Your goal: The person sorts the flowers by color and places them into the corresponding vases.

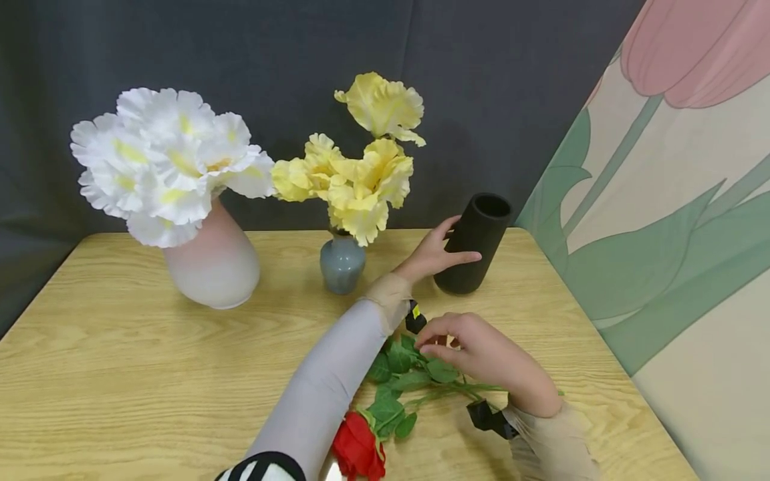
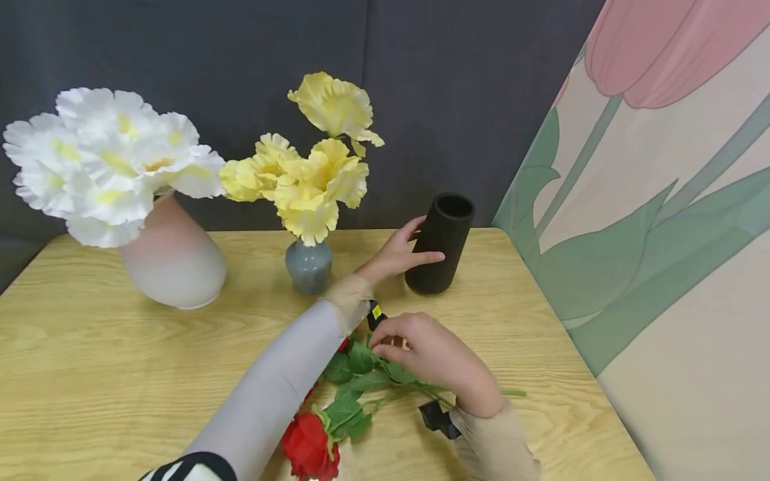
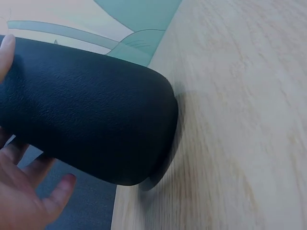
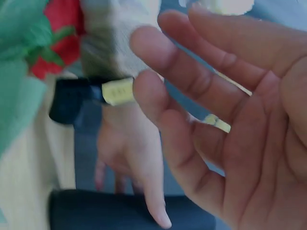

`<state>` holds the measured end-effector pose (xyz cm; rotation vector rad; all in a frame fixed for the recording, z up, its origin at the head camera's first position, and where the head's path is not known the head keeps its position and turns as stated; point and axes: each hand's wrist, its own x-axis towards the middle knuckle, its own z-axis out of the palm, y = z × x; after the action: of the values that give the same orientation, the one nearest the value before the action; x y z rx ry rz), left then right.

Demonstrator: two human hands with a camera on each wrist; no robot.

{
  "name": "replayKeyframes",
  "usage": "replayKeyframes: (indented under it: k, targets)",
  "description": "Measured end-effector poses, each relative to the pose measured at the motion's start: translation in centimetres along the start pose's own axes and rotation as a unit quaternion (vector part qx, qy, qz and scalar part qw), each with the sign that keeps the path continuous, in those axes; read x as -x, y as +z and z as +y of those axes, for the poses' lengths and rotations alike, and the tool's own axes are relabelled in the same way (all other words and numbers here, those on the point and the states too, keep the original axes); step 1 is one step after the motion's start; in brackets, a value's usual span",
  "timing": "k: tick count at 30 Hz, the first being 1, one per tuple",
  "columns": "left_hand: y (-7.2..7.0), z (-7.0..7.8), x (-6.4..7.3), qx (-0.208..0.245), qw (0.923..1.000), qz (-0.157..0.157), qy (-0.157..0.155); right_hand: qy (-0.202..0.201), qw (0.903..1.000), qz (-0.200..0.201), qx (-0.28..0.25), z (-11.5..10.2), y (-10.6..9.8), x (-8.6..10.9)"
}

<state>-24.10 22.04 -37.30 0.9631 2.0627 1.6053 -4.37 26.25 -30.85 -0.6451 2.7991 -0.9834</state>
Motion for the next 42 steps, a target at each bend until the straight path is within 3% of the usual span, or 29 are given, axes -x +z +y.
replayKeyframes:
  k: [10,14,18,27,33,42]
  targets:
    - [0.3,0.1,-0.2,-0.042,0.9991,0.002,0.002,-0.012,0.9895,-0.144,0.005,-0.5,3.2,-1.7]
    - [0.7,0.0,0.0,-0.051,0.9987,0.003,-0.001,0.015,0.9795,-0.200,0.019,-0.8,4.4,-1.9]
    - [1.2,-0.1,0.1,-0.050,0.9987,0.010,0.005,0.039,0.9711,-0.229,0.055,-1.0,5.5,-1.9]
    - [1.0,-0.3,0.4,-0.038,0.9990,0.020,0.010,0.072,0.9675,-0.224,0.092,-1.5,6.4,-1.8]
    - [0.9,-0.4,0.4,-0.040,0.9991,0.016,0.008,0.062,0.9761,-0.190,0.084,-1.4,5.7,-1.4]
    - [0.9,-0.4,0.4,-0.049,0.9985,0.020,0.009,0.030,0.9873,-0.127,0.091,-1.5,2.9,-0.3]
